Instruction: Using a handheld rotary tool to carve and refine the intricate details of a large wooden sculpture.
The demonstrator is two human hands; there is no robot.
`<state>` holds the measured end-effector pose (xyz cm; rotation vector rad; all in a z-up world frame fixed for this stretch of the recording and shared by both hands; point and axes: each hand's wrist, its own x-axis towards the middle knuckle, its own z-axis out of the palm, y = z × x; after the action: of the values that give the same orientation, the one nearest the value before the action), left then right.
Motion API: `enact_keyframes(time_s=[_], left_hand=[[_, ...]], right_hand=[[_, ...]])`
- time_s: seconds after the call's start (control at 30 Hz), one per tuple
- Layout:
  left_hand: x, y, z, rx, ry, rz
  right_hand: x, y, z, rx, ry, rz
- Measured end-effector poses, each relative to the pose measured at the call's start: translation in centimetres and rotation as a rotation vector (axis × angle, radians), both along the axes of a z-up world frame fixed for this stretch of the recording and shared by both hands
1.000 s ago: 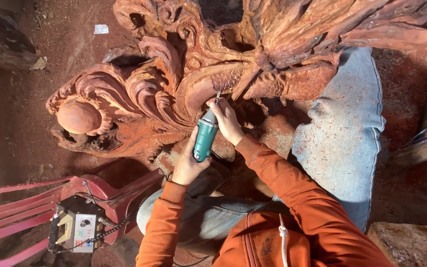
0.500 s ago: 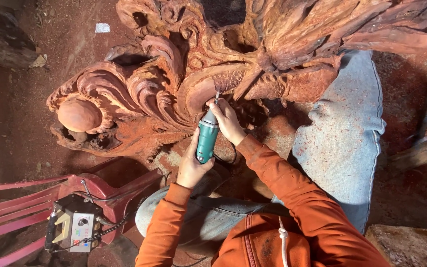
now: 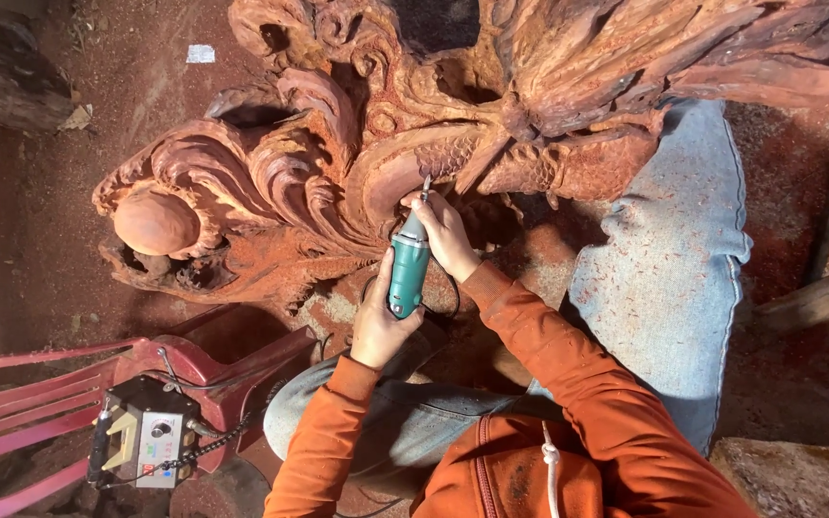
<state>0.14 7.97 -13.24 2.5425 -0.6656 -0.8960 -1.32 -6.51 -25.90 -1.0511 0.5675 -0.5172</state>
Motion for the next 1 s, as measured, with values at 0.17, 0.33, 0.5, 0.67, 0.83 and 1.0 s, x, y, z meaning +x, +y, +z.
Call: enact_keyframes(time_s=[0.17, 0.33, 0.5, 0.67, 0.83, 1.0], left_hand=[[-0.1, 0.2, -0.3, -0.010, -0.020, 0.002], [-0.5, -0.2, -0.1, -0.011, -0.025, 0.023], [-3.1, -2.1, 2.5, 0.007, -0.009, 0.094], [-4.5, -4.8, 4.8, 0.206, -0.071, 0.101], [-5.1, -6.0, 5.8, 0.275, -0.063, 0.116], [-5.7, -6.4, 6.0, 0.296, -0.043, 0.147]], right_hand=[[0.3, 0.4, 0.1, -0.016, 0.008, 0.001], [0.4, 0.3, -0.2, -0.020, -0.011, 0.040], [-0.2, 0.1, 0.6, -0.012, -0.038, 0.050], [-0.5, -0.3, 1.1, 0.126, -0.124, 0.039], [-0.8, -1.0, 2.2, 0.216, -0.157, 0.022], [-0.6, -1.1, 1.6, 0.231, -0.144, 0.039]])
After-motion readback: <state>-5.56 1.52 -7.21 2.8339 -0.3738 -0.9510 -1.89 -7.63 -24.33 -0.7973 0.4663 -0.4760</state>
